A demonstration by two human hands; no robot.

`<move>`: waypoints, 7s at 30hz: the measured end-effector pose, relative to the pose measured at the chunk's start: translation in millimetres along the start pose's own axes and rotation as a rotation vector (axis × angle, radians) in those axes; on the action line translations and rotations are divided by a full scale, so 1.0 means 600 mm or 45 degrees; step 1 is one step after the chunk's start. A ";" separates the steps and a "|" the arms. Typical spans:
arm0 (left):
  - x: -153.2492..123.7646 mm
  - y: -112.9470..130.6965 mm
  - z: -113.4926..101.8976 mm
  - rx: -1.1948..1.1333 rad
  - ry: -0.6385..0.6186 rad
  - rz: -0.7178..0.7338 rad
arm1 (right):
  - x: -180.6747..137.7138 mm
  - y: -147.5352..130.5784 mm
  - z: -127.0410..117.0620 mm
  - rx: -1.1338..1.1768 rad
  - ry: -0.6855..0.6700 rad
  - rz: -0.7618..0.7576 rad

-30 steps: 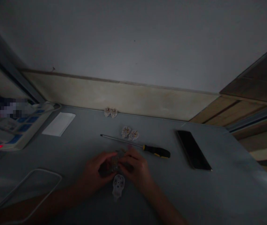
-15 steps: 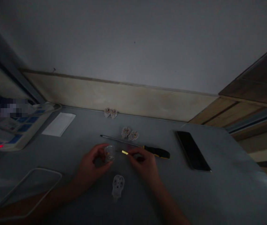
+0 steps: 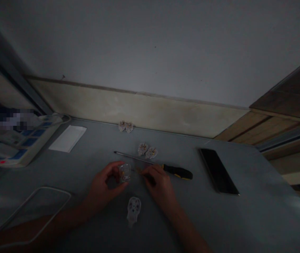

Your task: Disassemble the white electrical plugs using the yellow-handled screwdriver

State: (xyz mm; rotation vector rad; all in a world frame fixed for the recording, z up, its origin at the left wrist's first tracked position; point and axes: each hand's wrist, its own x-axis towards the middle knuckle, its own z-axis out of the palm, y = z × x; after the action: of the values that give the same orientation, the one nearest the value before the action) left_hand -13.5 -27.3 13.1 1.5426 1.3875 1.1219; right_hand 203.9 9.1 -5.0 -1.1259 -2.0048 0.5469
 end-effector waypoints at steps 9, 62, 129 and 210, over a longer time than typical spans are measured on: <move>-0.008 -0.001 0.005 0.171 -0.265 0.179 | 0.002 -0.039 -0.006 -0.004 0.103 -0.201; -0.015 0.008 -0.007 0.602 -0.325 0.507 | 0.003 -0.020 -0.011 -0.134 -0.063 0.141; 0.021 0.005 -0.034 0.750 -0.489 0.304 | 0.009 -0.007 -0.008 -0.168 -0.194 0.044; -0.005 0.005 0.003 0.030 -0.211 0.131 | 0.009 -0.035 -0.014 -0.028 0.132 -0.120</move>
State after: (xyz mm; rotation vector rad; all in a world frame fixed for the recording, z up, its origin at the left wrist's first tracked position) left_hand -10.7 -30.6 14.9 1.6997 1.2265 1.0163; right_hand 197.8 2.7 16.6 -1.0459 -1.9669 0.4109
